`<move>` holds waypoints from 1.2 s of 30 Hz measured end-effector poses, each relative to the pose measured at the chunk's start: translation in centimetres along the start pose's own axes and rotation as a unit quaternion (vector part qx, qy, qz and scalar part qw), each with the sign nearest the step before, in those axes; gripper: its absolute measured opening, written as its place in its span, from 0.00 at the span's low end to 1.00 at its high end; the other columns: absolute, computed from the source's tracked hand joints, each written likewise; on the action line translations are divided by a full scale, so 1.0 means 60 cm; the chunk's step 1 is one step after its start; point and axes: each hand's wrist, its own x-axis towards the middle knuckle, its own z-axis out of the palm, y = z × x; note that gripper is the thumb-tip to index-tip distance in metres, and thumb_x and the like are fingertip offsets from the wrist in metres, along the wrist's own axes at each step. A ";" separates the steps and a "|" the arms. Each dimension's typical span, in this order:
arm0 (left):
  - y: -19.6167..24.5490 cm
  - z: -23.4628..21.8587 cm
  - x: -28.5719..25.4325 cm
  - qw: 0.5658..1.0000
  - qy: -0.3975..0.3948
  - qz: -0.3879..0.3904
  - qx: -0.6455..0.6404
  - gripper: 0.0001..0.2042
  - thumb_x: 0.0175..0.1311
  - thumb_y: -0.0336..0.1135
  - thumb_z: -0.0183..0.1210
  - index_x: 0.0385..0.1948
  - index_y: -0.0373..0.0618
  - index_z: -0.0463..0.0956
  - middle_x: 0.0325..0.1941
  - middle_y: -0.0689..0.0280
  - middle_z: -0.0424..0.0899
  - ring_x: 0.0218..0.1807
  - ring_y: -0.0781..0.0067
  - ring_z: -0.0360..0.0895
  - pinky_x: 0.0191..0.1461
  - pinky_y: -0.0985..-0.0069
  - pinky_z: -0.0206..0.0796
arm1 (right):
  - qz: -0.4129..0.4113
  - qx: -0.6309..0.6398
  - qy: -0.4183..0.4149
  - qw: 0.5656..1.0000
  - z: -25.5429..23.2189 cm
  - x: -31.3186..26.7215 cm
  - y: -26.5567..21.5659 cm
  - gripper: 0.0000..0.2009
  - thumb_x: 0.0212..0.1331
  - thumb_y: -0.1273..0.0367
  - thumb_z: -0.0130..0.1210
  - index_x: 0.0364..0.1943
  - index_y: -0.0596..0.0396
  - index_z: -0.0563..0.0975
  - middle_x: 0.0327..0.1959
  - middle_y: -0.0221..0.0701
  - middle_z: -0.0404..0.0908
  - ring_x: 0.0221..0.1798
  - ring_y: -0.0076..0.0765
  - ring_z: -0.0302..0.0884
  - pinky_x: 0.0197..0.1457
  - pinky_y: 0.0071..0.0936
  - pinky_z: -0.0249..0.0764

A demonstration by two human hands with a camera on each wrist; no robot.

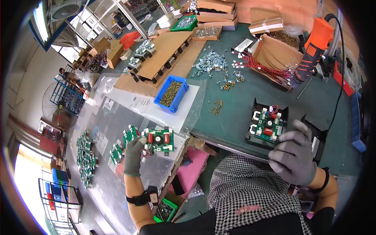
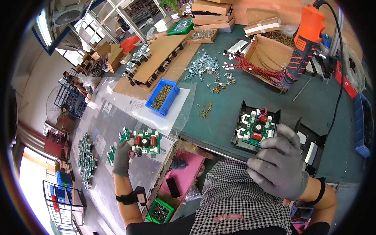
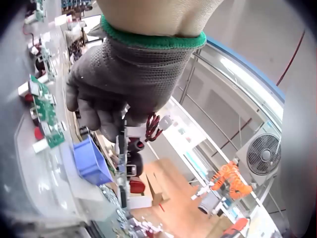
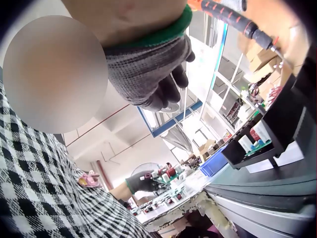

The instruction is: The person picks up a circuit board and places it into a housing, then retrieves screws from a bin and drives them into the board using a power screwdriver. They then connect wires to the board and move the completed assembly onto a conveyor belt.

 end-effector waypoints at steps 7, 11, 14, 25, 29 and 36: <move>0.132 0.188 -0.034 0.951 -0.305 0.034 0.038 0.13 0.63 0.36 0.59 0.37 0.32 0.81 0.31 0.70 0.81 0.34 0.80 0.74 0.39 0.80 0.66 | -0.045 0.008 0.002 0.999 0.022 0.026 -0.026 0.08 0.50 0.63 0.60 0.36 0.43 0.81 0.33 0.18 0.75 0.47 0.28 0.74 0.68 0.47 0.61; 0.176 0.299 -0.034 0.886 -0.463 -0.003 0.000 0.12 0.66 0.37 0.59 0.38 0.35 0.81 0.29 0.71 0.79 0.33 0.85 0.70 0.36 0.81 0.63 | -0.063 -0.063 -0.090 0.992 -0.010 -0.023 -0.006 0.08 0.48 0.64 0.56 0.33 0.44 0.80 0.36 0.19 0.75 0.53 0.27 0.71 0.70 0.46 0.61; 0.193 0.377 -0.022 0.832 -0.555 -0.002 0.021 0.13 0.67 0.39 0.59 0.40 0.36 0.81 0.29 0.69 0.79 0.32 0.82 0.72 0.36 0.79 0.64 | -0.034 -0.120 -0.095 0.988 -0.050 -0.077 -0.002 0.07 0.42 0.65 0.57 0.29 0.45 0.78 0.32 0.20 0.73 0.49 0.29 0.72 0.69 0.45 0.63; 0.273 0.494 -0.122 0.706 -0.462 0.460 0.276 0.22 0.56 0.43 0.66 0.52 0.45 0.76 0.32 0.60 0.83 0.32 0.58 0.81 0.38 0.66 0.70 | 0.121 -0.232 -0.084 0.962 -0.105 -0.213 -0.022 0.06 0.42 0.66 0.58 0.27 0.46 0.78 0.25 0.20 0.69 0.44 0.28 0.71 0.70 0.43 0.60; 0.288 0.592 -0.157 0.623 -0.516 0.576 0.115 0.19 0.59 0.38 0.63 0.51 0.45 0.75 0.32 0.61 0.82 0.31 0.63 0.81 0.36 0.69 0.70 | 0.140 -0.220 -0.098 0.960 -0.113 -0.213 -0.011 0.05 0.43 0.66 0.58 0.27 0.45 0.78 0.25 0.20 0.71 0.44 0.29 0.73 0.70 0.45 0.60; 0.319 0.650 -0.102 0.740 -0.492 0.454 0.070 0.30 0.65 0.47 0.60 0.65 0.42 0.63 0.31 0.64 0.79 0.32 0.75 0.77 0.37 0.75 0.69 | 0.281 -0.189 -0.031 0.940 -0.122 -0.244 0.037 0.13 0.42 0.62 0.68 0.32 0.46 0.79 0.28 0.23 0.76 0.44 0.31 0.75 0.67 0.47 0.60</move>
